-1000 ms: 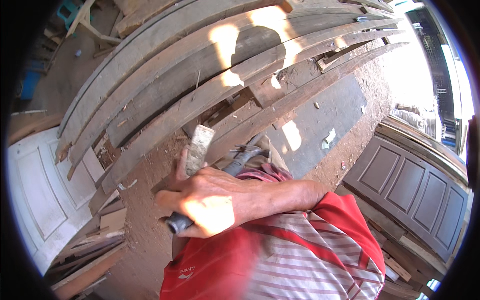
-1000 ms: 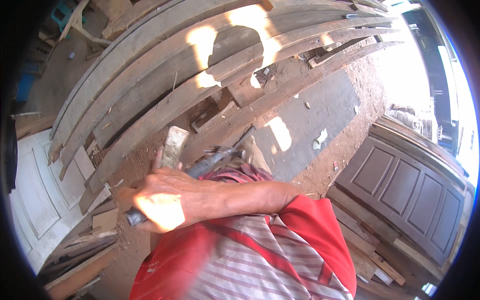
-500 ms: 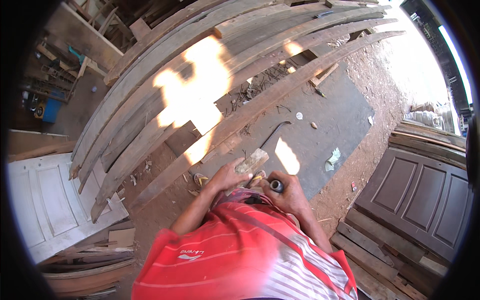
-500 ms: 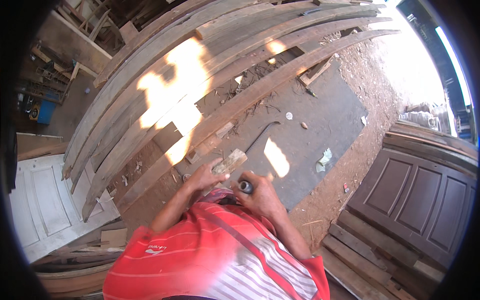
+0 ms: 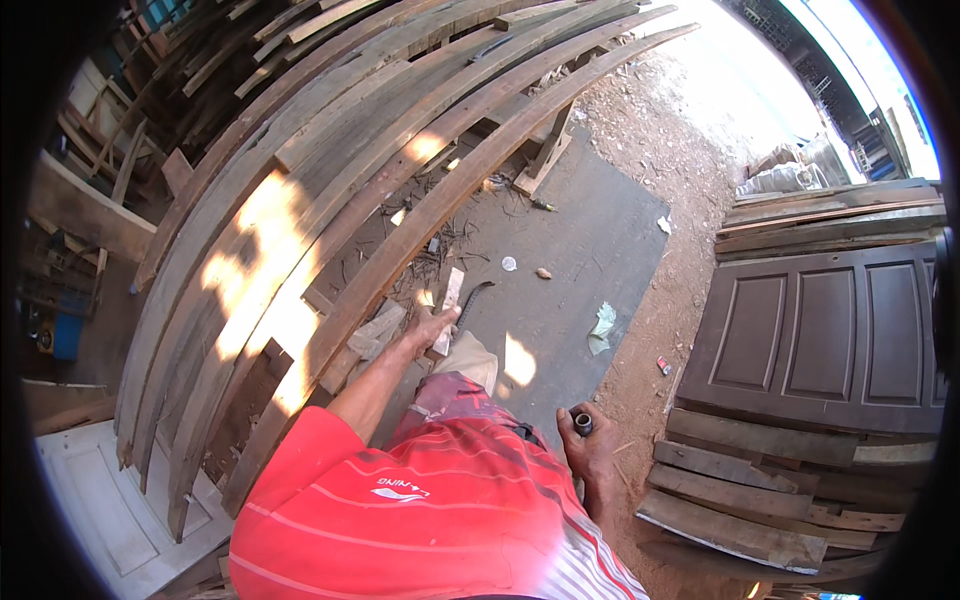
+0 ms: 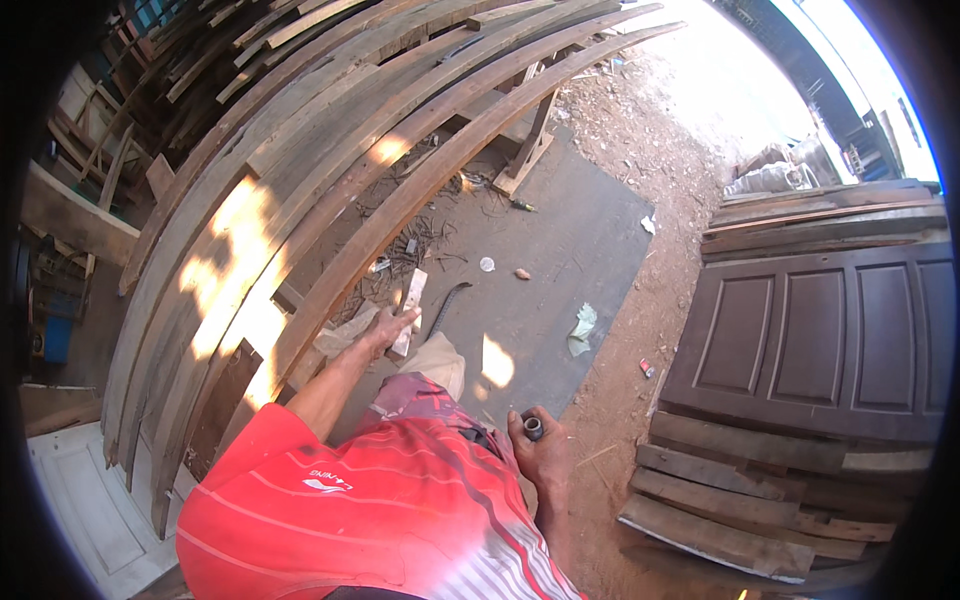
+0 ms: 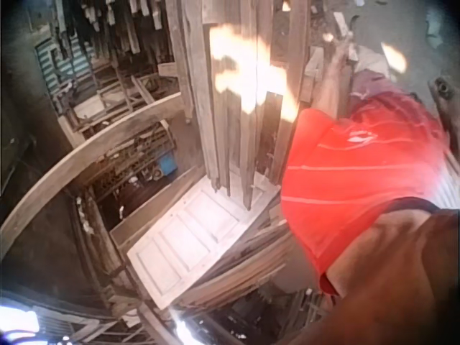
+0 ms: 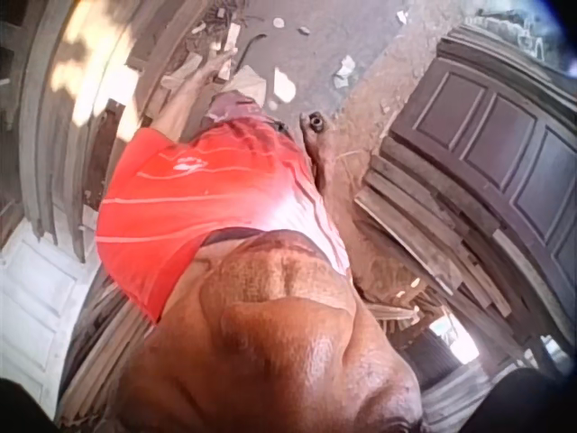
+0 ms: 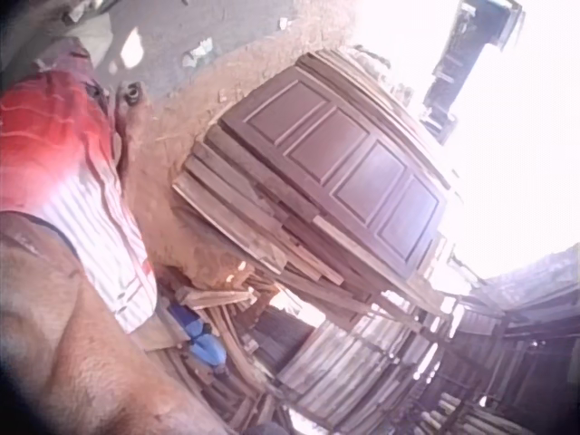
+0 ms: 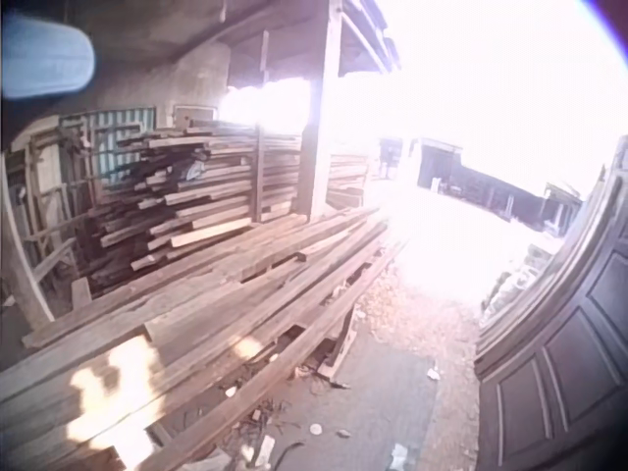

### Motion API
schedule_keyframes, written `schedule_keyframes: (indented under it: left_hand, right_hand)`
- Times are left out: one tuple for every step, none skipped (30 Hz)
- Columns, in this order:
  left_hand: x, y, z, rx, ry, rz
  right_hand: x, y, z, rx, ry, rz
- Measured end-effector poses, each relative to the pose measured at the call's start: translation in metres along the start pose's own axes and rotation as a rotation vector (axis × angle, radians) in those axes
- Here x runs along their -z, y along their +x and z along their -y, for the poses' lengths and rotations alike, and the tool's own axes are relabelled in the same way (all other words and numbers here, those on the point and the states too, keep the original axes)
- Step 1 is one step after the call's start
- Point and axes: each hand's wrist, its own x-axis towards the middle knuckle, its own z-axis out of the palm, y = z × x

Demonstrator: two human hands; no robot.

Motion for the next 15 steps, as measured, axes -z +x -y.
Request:
schedule_keyframes:
  left_hand:
    - [-0.014,-0.005,-0.013,-0.051,0.008,0.058]
    - [-0.026,-0.007,-0.021,-0.148,0.069,0.101]
    - [-0.040,-0.015,-0.033,-0.199,0.125,0.107]
    - [-0.054,-0.022,-0.047,-0.249,0.178,0.110]
    - [-0.063,-0.027,-0.062,-0.330,0.223,0.154]
    - [-0.071,-0.031,-0.075,-0.406,0.268,0.197]
    - [-0.080,-0.028,-0.083,-0.482,0.313,0.240]
    - [-0.088,-0.022,-0.086,-0.425,0.296,0.294]
    - [-0.096,-0.024,-0.107,-0.442,0.368,0.325]
    - [-0.102,-0.026,-0.128,-0.458,0.440,0.352]
    - [-0.111,-0.018,-0.137,-0.566,0.461,0.372]
    - [-0.118,-0.008,-0.148,-0.673,0.483,0.389]
    - [-0.123,0.001,-0.164,-0.590,0.504,0.479]
    - [-0.128,0.010,-0.182,-0.584,0.495,0.503]
    - [-0.133,0.019,-0.200,-0.578,0.487,0.529]
  right_hand:
    - [-0.005,0.009,-0.006,0.005,0.067,-0.038]
    - [-0.012,0.021,-0.013,0.009,0.132,-0.076]
    - [-0.017,0.034,-0.019,0.012,0.195,-0.110]
    - [-0.020,0.050,-0.019,0.008,0.232,-0.131]
    - [-0.023,0.065,-0.018,0.006,0.266,-0.144]
    - [-0.024,0.078,-0.016,0.000,0.299,-0.153]
    - [-0.021,0.094,-0.013,-0.042,0.352,-0.101]
    - [-0.019,0.111,-0.004,-0.003,0.350,-0.130]
    - [-0.015,0.126,0.006,0.034,0.347,-0.166]
    - [-0.012,0.143,0.013,0.072,0.344,-0.200]
    - [-0.006,0.163,0.011,0.055,0.321,-0.160]
    - [-0.004,0.182,0.011,0.072,0.364,-0.191]
    - [-0.002,0.199,0.013,0.080,0.406,-0.216]
    - [0.002,0.216,0.016,0.087,0.448,-0.242]
    - [0.010,0.233,0.019,0.088,0.457,-0.258]
